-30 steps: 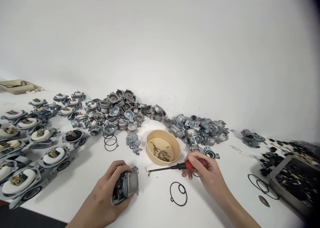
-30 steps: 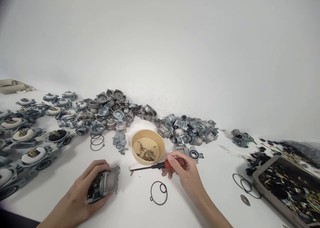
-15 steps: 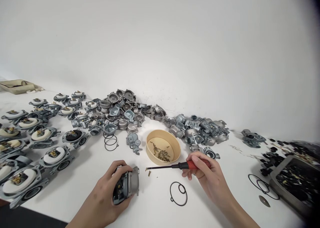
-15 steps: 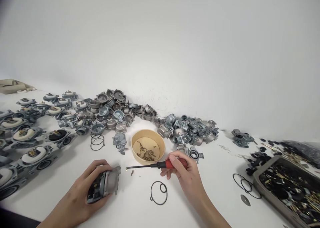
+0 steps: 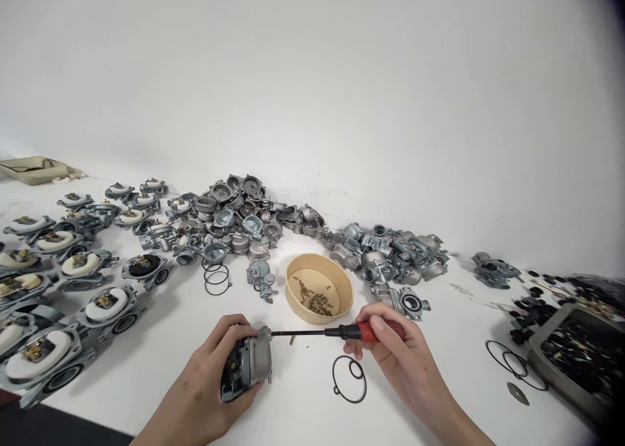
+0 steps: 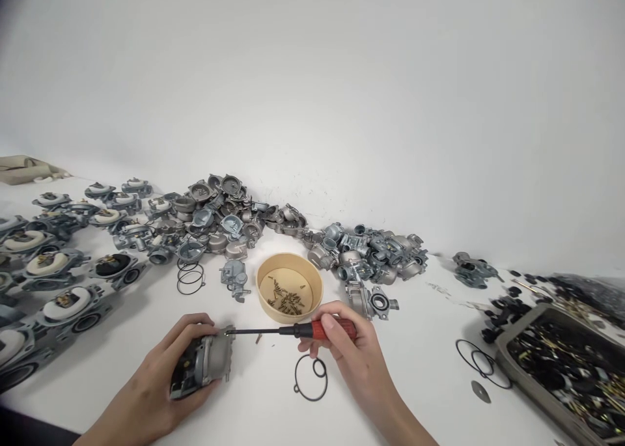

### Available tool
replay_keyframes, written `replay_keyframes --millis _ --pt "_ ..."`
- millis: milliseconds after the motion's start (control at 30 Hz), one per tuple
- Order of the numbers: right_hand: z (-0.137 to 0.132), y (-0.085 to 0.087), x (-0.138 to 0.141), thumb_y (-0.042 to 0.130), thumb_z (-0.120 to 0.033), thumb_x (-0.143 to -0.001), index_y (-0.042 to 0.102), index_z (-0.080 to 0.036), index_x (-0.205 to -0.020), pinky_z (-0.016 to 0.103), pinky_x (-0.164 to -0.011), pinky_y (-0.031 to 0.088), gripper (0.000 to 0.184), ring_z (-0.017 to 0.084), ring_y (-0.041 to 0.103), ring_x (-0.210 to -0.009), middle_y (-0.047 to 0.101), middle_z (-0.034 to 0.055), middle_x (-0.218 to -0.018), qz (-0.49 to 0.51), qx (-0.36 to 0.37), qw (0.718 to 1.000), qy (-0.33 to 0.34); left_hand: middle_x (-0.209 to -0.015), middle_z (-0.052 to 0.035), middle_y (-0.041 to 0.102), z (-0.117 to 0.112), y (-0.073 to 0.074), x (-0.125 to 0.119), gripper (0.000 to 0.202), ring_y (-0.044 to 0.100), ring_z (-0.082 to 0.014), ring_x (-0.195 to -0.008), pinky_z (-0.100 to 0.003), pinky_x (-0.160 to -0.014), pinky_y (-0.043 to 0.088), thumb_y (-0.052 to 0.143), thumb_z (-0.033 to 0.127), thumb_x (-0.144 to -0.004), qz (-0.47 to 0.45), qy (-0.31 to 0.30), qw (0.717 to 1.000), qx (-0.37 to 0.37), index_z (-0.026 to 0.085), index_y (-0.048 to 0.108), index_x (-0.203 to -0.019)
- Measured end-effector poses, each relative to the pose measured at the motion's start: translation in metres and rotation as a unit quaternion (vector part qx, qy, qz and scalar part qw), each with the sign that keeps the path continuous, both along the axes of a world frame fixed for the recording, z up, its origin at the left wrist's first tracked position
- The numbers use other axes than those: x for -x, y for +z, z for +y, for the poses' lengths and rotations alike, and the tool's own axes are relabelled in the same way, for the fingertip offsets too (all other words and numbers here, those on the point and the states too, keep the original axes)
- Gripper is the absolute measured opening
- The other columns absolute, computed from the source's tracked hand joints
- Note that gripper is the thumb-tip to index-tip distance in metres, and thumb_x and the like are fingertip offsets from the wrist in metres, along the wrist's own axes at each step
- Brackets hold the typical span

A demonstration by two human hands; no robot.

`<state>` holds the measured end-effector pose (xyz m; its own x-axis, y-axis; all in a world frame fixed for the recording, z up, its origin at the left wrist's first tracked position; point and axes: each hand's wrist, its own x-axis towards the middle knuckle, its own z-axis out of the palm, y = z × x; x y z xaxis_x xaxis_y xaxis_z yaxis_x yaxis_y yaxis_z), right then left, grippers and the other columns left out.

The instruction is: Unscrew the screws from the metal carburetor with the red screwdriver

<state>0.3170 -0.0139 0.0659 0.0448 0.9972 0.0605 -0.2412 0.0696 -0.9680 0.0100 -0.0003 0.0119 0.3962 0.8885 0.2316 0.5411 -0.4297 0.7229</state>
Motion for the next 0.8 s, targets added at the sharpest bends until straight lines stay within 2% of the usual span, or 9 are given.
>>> replay_keyframes --millis 200,333,467,567,667,733,800 --pt "-0.001 0.0 0.002 0.079 -0.047 -0.094 0.077 -0.021 -0.091 0.03 -0.064 0.054 0.026 0.02 0.073 -0.067 0.075 0.0034 -0.076 0.009 0.005 1.0 0.009 -0.143 -0.0069 0.051 0.0 0.002 0.001 0.042 0.067 -0.0271 -0.119 -0.037 -0.096 0.055 0.066 0.024 -0.092 -0.013 -0.006 1.0 0.016 0.037 0.053 -0.13" --pt "-0.002 0.001 0.003 0.077 -0.047 -0.095 0.077 -0.021 -0.091 0.032 -0.064 0.054 0.027 0.021 0.071 -0.067 0.074 0.0044 -0.075 0.002 0.003 1.0 0.016 -0.141 -0.0073 0.054 -0.001 0.009 0.0 0.044 0.065 -0.0307 -0.123 -0.042 -0.102 0.051 0.076 0.026 -0.087 -0.039 0.003 0.998 0.04 0.034 0.057 -0.125" --pt "-0.005 0.001 0.002 0.077 -0.049 -0.095 0.076 -0.021 -0.091 0.034 -0.063 0.054 0.029 0.023 0.072 -0.067 0.074 0.0051 -0.075 0.004 0.001 1.0 0.02 -0.139 -0.0096 0.058 -0.004 0.019 -0.002 0.048 0.062 -0.0335 -0.124 -0.043 -0.103 0.049 0.081 0.023 -0.079 -0.084 0.021 0.991 0.103 0.03 0.06 -0.121" --pt "-0.008 0.001 0.001 0.077 -0.05 -0.095 0.075 -0.02 -0.092 0.035 -0.063 0.054 0.03 0.024 0.072 -0.068 0.075 0.006 -0.074 0.004 -0.001 1.0 0.019 -0.132 -0.0094 0.062 -0.009 0.021 -0.005 0.052 0.066 -0.031 -0.111 -0.039 -0.094 0.052 0.084 0.029 -0.077 -0.159 0.018 0.969 0.186 0.028 0.059 -0.121" --pt "-0.011 0.001 0.0 0.077 -0.05 -0.094 0.075 -0.02 -0.091 0.035 -0.063 0.054 0.03 0.024 0.072 -0.068 0.074 0.0059 -0.074 0.01 -0.004 1.0 0.02 -0.124 -0.0075 0.065 -0.014 0.015 -0.01 0.066 0.068 -0.0266 -0.095 -0.032 -0.079 0.053 0.091 0.041 -0.07 -0.256 -0.031 0.928 0.271 0.028 0.058 -0.125" --pt "-0.012 0.002 0.001 0.078 -0.05 -0.094 0.076 -0.02 -0.091 0.035 -0.064 0.054 0.03 0.023 0.071 -0.068 0.074 0.0062 -0.074 0.012 -0.005 1.0 0.02 -0.123 -0.0068 0.066 -0.017 0.01 -0.014 0.078 0.068 -0.0259 -0.094 -0.031 -0.077 0.052 0.096 0.047 -0.064 -0.308 -0.056 0.899 0.307 0.029 0.057 -0.129" --pt "-0.012 0.004 0.002 0.079 -0.049 -0.093 0.076 -0.02 -0.091 0.035 -0.064 0.055 0.029 0.023 0.072 -0.067 0.075 0.006 -0.074 0.019 -0.005 1.0 0.019 -0.122 -0.0062 0.066 -0.018 0.006 -0.016 0.083 0.068 -0.025 -0.093 -0.031 -0.078 0.051 0.099 0.05 -0.06 -0.339 -0.071 0.881 0.321 0.03 0.058 -0.128"
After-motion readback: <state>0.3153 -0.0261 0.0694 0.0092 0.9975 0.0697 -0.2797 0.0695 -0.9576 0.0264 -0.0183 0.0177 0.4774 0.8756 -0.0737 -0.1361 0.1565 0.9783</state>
